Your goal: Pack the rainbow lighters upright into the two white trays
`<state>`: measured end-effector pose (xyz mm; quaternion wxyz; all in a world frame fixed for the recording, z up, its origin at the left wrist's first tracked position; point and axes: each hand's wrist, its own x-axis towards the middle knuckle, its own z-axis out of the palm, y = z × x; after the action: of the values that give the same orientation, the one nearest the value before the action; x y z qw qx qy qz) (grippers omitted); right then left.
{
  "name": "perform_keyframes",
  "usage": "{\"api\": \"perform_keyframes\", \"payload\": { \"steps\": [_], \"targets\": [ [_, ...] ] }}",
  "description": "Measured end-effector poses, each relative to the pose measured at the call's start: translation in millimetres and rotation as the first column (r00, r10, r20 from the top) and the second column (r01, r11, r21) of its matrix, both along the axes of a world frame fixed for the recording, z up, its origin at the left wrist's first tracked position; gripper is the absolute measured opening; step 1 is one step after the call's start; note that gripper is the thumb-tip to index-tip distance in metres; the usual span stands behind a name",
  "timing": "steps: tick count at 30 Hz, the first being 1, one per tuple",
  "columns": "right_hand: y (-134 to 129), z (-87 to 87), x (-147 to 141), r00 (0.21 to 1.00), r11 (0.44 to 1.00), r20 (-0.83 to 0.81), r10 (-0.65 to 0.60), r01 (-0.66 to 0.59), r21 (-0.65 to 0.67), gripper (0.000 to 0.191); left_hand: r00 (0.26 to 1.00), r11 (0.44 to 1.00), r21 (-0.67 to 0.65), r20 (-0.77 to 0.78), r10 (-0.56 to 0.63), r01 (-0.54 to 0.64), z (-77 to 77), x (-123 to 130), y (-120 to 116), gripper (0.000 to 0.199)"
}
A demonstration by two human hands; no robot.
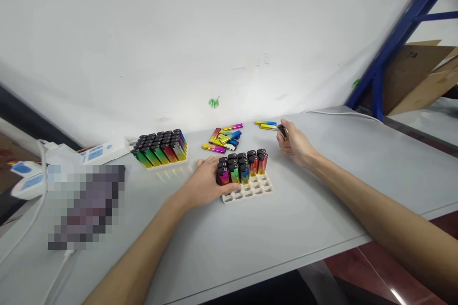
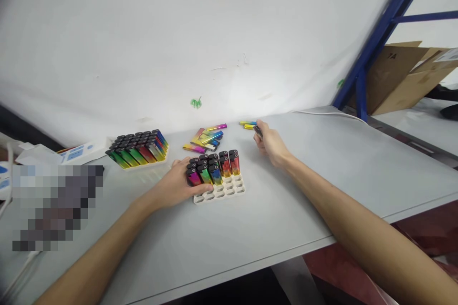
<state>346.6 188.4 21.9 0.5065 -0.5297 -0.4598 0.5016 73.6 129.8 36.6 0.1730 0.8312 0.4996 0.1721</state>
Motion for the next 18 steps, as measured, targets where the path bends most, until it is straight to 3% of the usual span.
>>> {"api": "perform_keyframes", "payload": {
  "steps": [4,8,13,16,18],
  "targets": [
    [-2,3.7,5,0.994,0.986,0.087,0.062,-0.074,0.149,0.044,1.000,1.000,0.000,-0.006,-0.006,0.006,-1.3,0,1,0.042],
    [-12,19.0,13,0.966,0.956,0.203,0.158,-0.202,0.215,0.039,1.000,1.000,0.003,-0.007,-0.013,0.013,-3.4,-1,2,0.042],
    [-34,39.7,14,0.916,0.879,0.235,0.325,-0.384,0.284,0.030,1.000,1.000,-0.002,-0.010,-0.023,0.023,-4.2,-2,2,0.046],
    [-47,44.7,5,0.889,0.836,0.331,0.316,-0.426,0.346,0.028,1.000,1.000,-0.002,-0.005,-0.027,0.027,-4.9,-2,3,0.045],
    [-54,44.0,-3,0.871,0.812,0.425,0.247,-0.425,0.399,0.026,1.000,1.000,0.000,0.004,-0.027,0.027,-4.8,-2,3,0.046]
  ]
}}
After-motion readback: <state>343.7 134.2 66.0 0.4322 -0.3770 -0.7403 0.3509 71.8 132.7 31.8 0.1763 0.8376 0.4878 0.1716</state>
